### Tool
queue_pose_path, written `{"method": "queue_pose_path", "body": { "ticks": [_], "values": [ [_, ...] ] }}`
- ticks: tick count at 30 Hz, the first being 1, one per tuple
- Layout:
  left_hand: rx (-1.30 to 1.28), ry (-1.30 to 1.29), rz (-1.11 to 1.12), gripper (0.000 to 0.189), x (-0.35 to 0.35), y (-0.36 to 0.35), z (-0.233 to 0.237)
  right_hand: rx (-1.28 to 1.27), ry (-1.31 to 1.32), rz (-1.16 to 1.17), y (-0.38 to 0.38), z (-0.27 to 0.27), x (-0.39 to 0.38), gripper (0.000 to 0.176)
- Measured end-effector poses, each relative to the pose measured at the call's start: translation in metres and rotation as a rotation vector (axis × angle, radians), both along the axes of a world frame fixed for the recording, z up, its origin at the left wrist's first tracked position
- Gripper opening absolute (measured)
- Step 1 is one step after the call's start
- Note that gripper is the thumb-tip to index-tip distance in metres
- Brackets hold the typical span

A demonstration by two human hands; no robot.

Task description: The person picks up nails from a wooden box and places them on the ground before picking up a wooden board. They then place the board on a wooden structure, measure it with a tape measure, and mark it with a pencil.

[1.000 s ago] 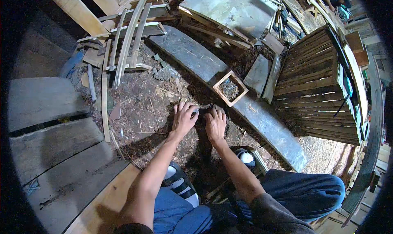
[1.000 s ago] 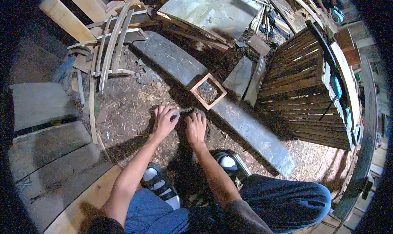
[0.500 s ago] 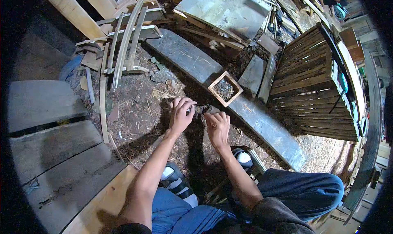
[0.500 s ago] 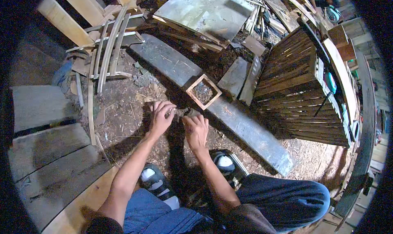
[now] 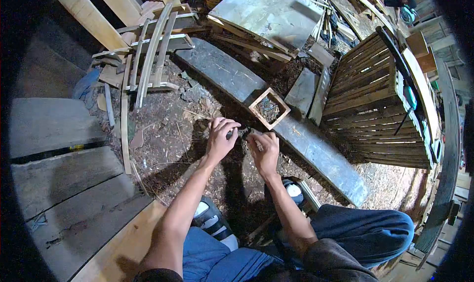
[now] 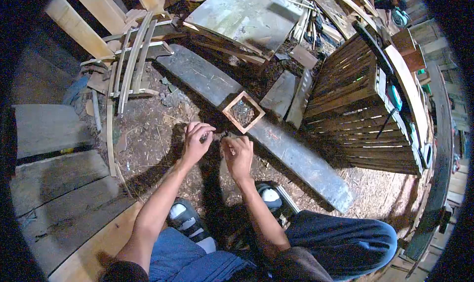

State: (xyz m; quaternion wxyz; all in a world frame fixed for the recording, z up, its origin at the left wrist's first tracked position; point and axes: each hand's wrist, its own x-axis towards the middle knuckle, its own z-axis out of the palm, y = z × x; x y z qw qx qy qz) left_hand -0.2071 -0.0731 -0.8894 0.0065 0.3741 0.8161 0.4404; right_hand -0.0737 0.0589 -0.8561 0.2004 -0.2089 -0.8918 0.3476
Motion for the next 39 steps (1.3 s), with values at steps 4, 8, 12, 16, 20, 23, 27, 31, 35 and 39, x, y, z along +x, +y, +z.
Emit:
{"method": "queue_pose_path", "body": {
  "ticks": [4,8,12,16,20,23,27,31,35,39],
  "values": [
    [0.030,0.051,0.025,0.016,0.000,0.009,0.009,0.048,0.142,-0.063,0.020,0.024,-0.015,0.032],
    [0.092,0.076,0.043,0.013,-0.006,0.028,0.025,0.086,0.197,-0.139,0.053,0.049,-0.035,0.022],
    [0.147,0.056,0.026,0.014,-0.008,0.044,0.041,0.273,0.099,-0.140,0.077,0.048,-0.050,0.019],
    [0.138,0.049,-0.006,0.017,-0.008,0.052,0.043,0.362,0.141,-0.134,0.083,0.049,-0.044,0.017],
    [0.101,0.149,0.030,0.041,0.000,0.056,0.038,0.286,-0.021,-0.303,0.085,0.053,-0.016,0.014],
    [0.113,0.194,-0.011,0.045,0.020,0.072,0.029,0.202,-0.014,-0.451,0.090,0.045,0.024,0.018],
    [0.116,0.287,-0.271,0.042,0.056,0.105,0.026,0.222,-0.191,-0.545,0.102,0.041,0.081,0.026],
    [0.159,0.262,-0.384,0.033,0.087,0.127,0.028,0.269,-0.424,-0.488,0.110,0.039,0.110,0.032],
    [0.176,0.292,-0.322,0.033,0.091,0.131,0.031,0.219,-0.469,-0.555,0.109,0.030,0.109,0.020],
    [0.106,0.295,-0.253,0.033,0.079,0.118,0.035,0.339,-0.505,-0.489,0.102,0.026,0.099,0.010]
  ]
}}
